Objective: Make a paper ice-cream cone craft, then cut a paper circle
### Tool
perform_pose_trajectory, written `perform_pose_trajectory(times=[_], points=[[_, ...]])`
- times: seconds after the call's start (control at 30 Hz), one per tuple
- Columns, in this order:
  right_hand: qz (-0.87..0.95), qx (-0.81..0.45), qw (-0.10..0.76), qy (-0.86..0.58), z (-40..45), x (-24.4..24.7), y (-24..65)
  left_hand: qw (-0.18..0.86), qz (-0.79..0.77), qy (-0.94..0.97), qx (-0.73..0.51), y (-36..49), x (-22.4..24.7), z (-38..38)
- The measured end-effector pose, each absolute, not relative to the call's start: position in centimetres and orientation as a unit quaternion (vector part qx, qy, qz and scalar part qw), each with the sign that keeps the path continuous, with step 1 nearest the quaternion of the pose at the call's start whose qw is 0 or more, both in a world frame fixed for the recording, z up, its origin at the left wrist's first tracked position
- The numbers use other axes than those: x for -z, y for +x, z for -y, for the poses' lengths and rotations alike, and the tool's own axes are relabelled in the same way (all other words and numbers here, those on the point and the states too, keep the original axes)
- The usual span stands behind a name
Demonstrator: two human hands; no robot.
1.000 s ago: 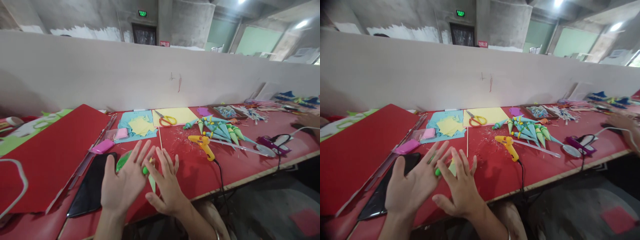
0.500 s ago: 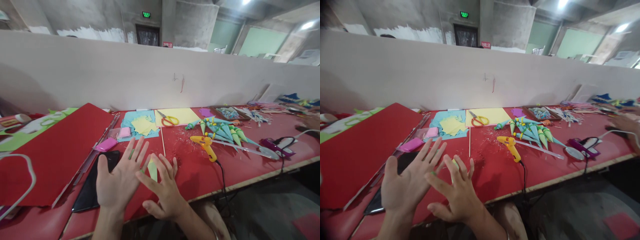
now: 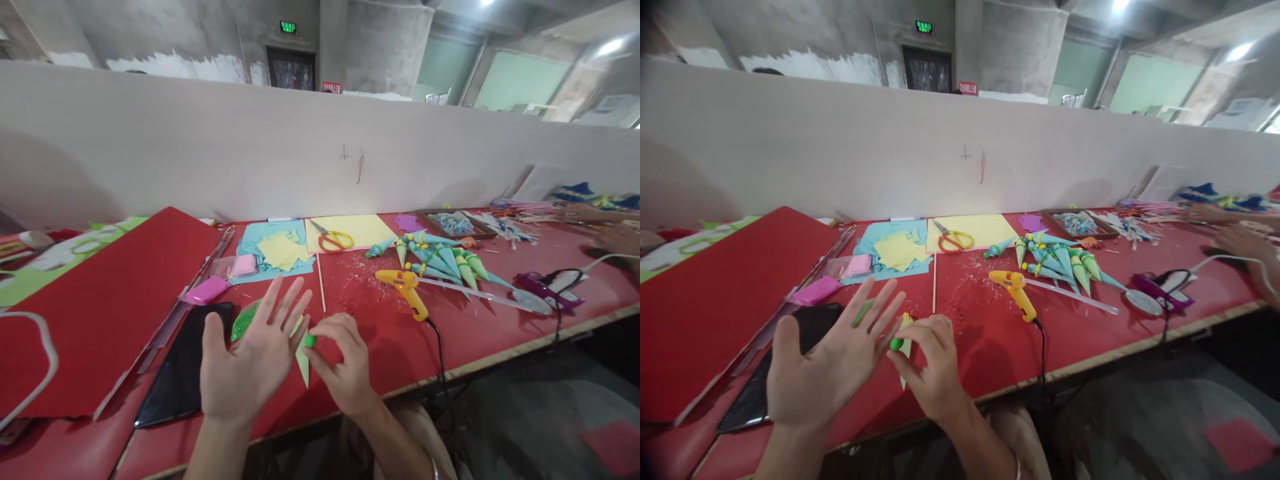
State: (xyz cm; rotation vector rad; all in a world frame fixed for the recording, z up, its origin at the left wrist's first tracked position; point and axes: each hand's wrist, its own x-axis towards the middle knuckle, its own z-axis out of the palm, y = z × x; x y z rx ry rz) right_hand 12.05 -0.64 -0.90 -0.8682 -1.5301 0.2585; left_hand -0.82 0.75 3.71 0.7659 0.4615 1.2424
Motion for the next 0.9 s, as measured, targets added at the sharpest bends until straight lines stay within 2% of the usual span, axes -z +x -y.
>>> perform_pose_trajectory(times=[0.07,0.13,0.23,0.3,0.37,0.47,0.73,0.9], points=[[0.627,-0.179,0.650,-0.389,0.4,1.0,12.3,0.630,-0.327,0.419,-0.567,-1.3,-3.6,-1.2],[0.582,-0.233,0.663,-0.410,0.2,1.1,12.5,0.472,-0.470,0.525,-0.529,-1.7,-3.3,-1.7],[0.515,-0.288,0.683,-0.430,-0.1,1.2,12.6,0.214,-0.637,0.655,-0.344,-1.4,-2.6,-1.7],[0.481,-0.317,0.699,-0.425,-0.2,1.2,12.6,0.130,-0.683,0.690,-0.202,-0.7,-2.1,-1.5],[0.464,-0.332,0.707,-0.416,-0.3,1.2,12.5,0.100,-0.694,0.704,-0.110,0.0,-1.6,-1.3],[0.464,-0.328,0.711,-0.415,-0.4,1.4,12.5,0.081,-0.694,0.712,-0.059,0.5,-1.0,-1.3],[0.507,-0.291,0.688,-0.430,-0.7,1.9,12.8,0.114,-0.658,0.739,-0.084,-0.2,-0.6,-2.0],[0.484,-0.323,0.692,-0.427,-0.9,1.9,12.9,0.150,-0.630,0.753,-0.118,-1.1,-0.9,-2.4]])
